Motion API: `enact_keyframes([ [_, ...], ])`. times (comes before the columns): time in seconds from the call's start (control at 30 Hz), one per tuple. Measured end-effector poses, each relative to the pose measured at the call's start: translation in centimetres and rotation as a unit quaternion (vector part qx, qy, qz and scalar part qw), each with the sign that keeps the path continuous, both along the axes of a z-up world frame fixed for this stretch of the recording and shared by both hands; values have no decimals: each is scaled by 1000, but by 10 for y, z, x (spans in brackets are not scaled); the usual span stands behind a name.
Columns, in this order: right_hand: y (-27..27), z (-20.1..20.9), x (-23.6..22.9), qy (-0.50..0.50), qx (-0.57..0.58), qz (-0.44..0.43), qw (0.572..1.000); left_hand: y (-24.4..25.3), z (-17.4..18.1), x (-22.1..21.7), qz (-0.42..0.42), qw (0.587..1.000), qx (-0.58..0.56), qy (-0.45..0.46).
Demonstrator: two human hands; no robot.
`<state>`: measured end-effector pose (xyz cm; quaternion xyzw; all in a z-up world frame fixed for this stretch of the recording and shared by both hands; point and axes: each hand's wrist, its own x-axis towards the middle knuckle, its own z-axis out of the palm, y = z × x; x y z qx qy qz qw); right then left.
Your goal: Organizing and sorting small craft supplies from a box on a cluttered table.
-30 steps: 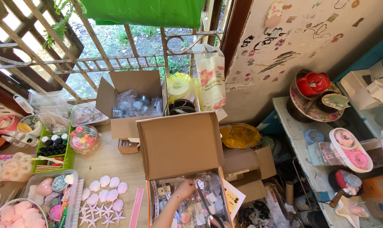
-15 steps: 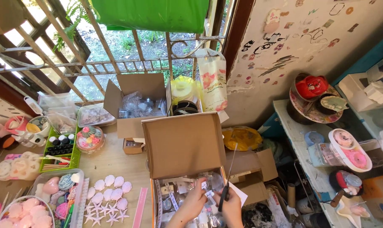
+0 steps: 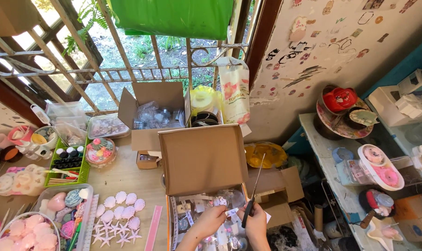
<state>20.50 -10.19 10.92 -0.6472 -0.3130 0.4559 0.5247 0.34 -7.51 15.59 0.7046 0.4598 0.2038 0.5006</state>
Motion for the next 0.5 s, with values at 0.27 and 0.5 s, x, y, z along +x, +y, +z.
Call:
enact_keyframes([
  [0.27,-6,0,2,28,-12,-9,999,-1,22,4,18,999,-37,-9],
  [0.5,-37,-33,33,53,-171,102,978,17,6,-4,80,996,-36,-12],
])
